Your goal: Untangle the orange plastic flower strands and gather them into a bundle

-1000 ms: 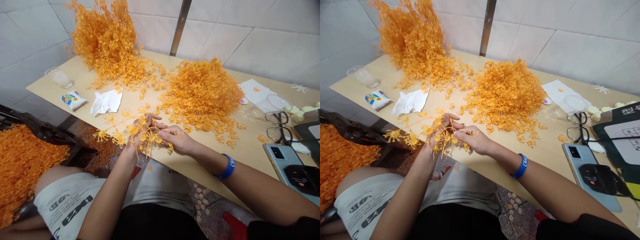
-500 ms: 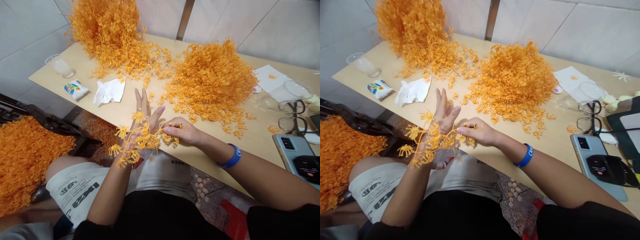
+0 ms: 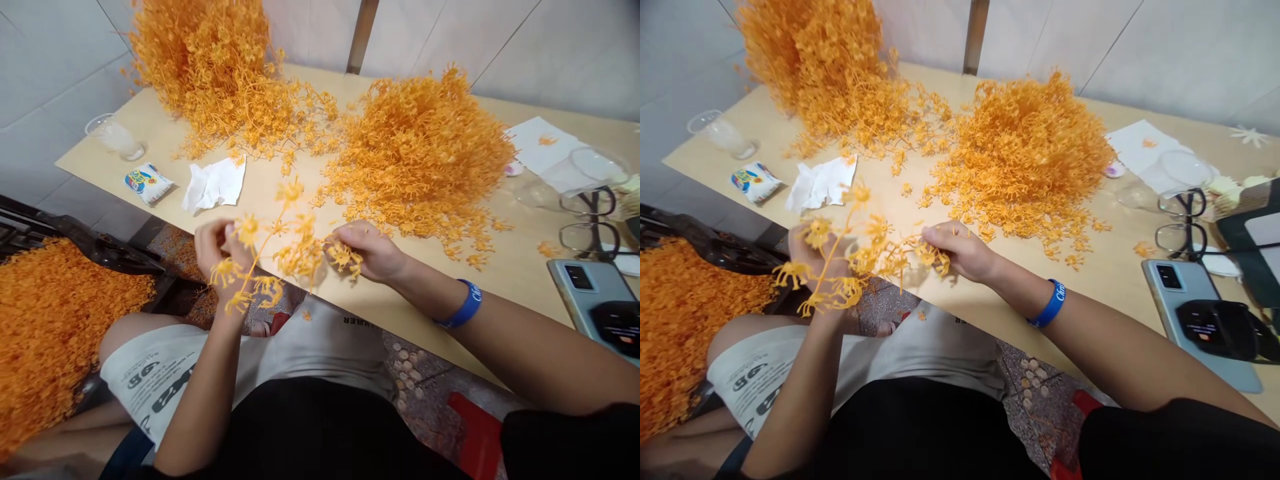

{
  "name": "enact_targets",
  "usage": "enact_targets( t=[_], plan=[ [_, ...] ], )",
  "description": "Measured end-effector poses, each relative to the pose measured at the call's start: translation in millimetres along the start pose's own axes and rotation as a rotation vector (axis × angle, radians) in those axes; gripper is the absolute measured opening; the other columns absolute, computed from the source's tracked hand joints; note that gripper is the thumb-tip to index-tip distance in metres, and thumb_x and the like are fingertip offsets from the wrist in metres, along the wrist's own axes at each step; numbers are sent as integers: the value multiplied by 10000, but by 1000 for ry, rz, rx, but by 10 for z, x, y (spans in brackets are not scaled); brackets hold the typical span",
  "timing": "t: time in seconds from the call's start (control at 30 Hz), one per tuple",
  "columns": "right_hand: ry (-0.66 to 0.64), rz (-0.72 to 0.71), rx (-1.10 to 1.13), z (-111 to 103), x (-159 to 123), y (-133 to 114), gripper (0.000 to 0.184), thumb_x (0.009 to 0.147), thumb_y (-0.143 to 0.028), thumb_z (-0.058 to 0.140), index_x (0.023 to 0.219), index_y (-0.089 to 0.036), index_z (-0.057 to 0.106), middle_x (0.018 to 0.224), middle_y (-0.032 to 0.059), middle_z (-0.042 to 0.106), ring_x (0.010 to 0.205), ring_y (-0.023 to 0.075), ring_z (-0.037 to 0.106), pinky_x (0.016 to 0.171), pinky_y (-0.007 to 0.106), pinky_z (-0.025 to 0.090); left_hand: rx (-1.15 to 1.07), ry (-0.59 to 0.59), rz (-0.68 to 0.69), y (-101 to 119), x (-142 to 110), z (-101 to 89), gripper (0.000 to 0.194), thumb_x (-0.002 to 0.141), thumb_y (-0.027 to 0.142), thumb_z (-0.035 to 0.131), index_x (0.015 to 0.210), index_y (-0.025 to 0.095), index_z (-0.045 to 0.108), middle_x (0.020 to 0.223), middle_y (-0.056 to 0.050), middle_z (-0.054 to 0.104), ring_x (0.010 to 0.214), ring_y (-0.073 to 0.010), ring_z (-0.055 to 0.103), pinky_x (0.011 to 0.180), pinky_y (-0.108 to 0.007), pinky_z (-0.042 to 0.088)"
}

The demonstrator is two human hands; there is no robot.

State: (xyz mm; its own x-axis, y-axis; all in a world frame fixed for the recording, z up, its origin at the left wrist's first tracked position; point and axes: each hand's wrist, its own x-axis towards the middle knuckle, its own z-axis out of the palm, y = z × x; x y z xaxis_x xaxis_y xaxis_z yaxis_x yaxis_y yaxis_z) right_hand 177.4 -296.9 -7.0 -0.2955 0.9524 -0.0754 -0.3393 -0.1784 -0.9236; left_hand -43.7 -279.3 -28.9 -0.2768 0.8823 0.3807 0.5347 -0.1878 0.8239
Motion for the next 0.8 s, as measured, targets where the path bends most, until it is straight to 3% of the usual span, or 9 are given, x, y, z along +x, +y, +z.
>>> enact_targets(
  t=[0.07, 0.1, 0.23, 0.33, 0.47, 0.6, 0.67, 0.73, 0.8],
  plan=[
    [46, 4, 110, 0, 28, -31, 507, 662, -592, 755, 511, -186, 491, 417, -38, 417, 383, 85, 354, 404, 252, 255, 53, 75, 67, -190, -223, -32, 182, 917, 334, 473, 861, 191, 571, 858, -46, 539, 881, -196, 541, 877, -342, 441],
    [54, 20, 157, -4, 40, -45, 503, 665, -588, 754, 525, -192, 477, 415, -42, 410, 380, 86, 352, 400, 251, 257, 56, -11, 76, -273, -366, -51, 180, 914, 326, 474, 836, 196, 570, 797, -34, 526, 803, -186, 538, 819, -323, 453],
    [64, 84, 244, -31, 61, -70, 505, 665, -583, 756, 565, -200, 443, 444, -42, 405, 401, 88, 368, 410, 244, 239, 65, -853, 58, -507, -932, -59, 151, 845, 318, 609, 937, 207, 654, 885, -51, 640, 791, -184, 598, 764, -289, 480],
    [73, 73, 241, -57, 61, -83, 519, 719, -592, 706, 539, -202, 413, 447, -36, 386, 413, 91, 352, 424, 250, 226, 93, -1279, 6, -592, -1120, 28, 179, 825, 237, 622, 985, 184, 680, 1007, -92, 682, 935, -229, 626, 861, -327, 475],
    [72, 19, 213, -97, 75, -120, 587, 823, -622, 562, 470, -208, 343, 415, -38, 280, 404, 93, 281, 428, 258, 216, 98, -1360, -14, -513, -934, 93, 151, 840, 176, 564, 912, 158, 696, 950, -103, 700, 904, -232, 627, 839, -336, 469],
    [87, -11, 246, -114, 89, -134, 587, 810, -581, 573, 424, -206, 337, 365, -36, 239, 390, 100, 260, 426, 253, 217, -24, -1550, -35, -109, -411, -70, 136, 831, 280, 622, 847, 179, 712, 747, -32, 693, 656, -157, 612, 620, -240, 469],
    [70, -14, 284, -114, 89, -131, 568, 788, -530, 606, 404, -196, 353, 332, -35, 245, 376, 96, 262, 427, 245, 217, -166, -1587, -120, 125, -127, -191, 184, 875, 305, 576, 888, 181, 712, 748, -37, 699, 637, -148, 618, 622, -239, 481],
    [37, -10, 311, -113, 84, -126, 558, 771, -488, 625, 382, -186, 363, 306, -36, 246, 355, 88, 269, 427, 238, 226, -253, -1476, -80, 283, 105, -274, 175, 860, 320, 613, 866, 182, 720, 846, -64, 722, 778, -178, 662, 746, -268, 510],
    [-3, -2, 299, -111, 77, -115, 556, 769, -481, 621, 370, -183, 372, 295, -40, 240, 340, 84, 282, 427, 235, 243, -208, -1188, -20, 322, 254, -285, 201, 855, 354, 626, 913, 187, 722, 941, -87, 727, 882, -210, 671, 838, -315, 513]
  ],
)
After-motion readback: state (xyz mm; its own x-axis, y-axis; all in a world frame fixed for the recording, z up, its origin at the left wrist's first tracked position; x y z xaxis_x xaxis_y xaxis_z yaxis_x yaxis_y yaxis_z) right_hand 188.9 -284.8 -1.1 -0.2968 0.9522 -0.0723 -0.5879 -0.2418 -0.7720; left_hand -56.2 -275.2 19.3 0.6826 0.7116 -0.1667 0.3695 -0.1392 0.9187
